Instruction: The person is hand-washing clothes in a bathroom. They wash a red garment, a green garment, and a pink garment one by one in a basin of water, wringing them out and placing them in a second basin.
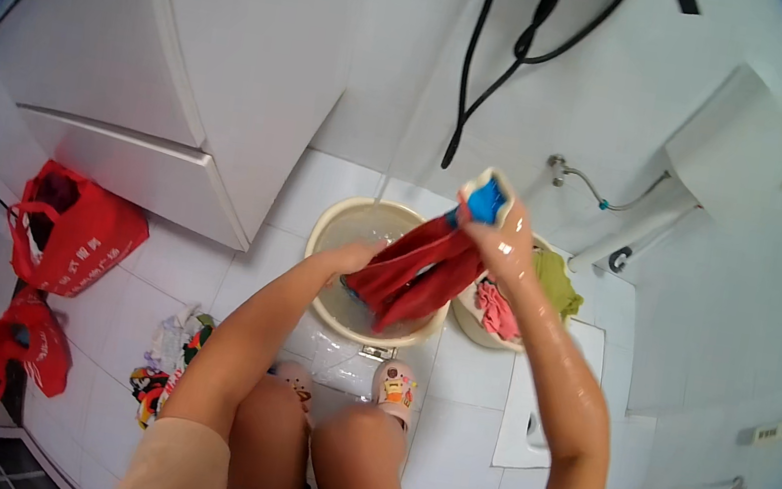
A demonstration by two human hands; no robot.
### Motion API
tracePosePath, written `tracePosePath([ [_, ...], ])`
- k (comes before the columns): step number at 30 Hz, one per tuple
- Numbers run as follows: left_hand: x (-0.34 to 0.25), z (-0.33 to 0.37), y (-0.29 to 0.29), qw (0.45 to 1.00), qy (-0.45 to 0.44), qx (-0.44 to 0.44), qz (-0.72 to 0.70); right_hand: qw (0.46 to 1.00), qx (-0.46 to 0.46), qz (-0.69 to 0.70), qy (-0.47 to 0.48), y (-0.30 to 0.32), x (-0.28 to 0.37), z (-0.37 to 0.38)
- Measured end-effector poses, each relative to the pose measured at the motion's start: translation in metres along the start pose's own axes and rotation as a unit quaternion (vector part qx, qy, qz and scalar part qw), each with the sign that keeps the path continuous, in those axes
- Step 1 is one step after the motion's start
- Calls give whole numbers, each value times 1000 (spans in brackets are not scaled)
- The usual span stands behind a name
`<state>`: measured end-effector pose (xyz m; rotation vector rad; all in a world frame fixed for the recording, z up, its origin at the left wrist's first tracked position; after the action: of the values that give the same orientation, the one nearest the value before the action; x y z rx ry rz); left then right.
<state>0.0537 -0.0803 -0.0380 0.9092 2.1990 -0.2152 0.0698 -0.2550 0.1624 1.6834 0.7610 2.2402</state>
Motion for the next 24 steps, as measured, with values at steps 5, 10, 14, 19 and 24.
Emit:
tracePosePath([
  [5, -20, -42, -46, 984, -32, 54, -170, 991, -109, -24, 74, 105, 115, -33],
  [10, -52, -57, -157, 792, -131, 250, -542, 972, -129, 30, 192, 174, 200, -90],
  [14, -73, -53, -280, 653, -198, 348, -642, 954, -135, 61, 262, 199, 239, -152],
  [19, -137, -88, -348, 791, -562, 139, -199, 949, -134, 78, 273, 193, 251, -246],
  [24, -153, -83, -369, 634, -595, 285, -403, 956, -207, 82, 189, 244, 177, -394],
])
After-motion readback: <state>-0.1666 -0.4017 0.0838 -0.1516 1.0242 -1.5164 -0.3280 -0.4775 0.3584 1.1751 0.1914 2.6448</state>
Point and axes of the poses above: each hand's wrist, its own z-axis towards the middle knuckle, its own y-axis out of the back of the hand, x = y × z, the point moved 9 cm from there along z, towards the middle knuckle, and after that the axes turned 13 degrees about x, right-handed, at the moved point
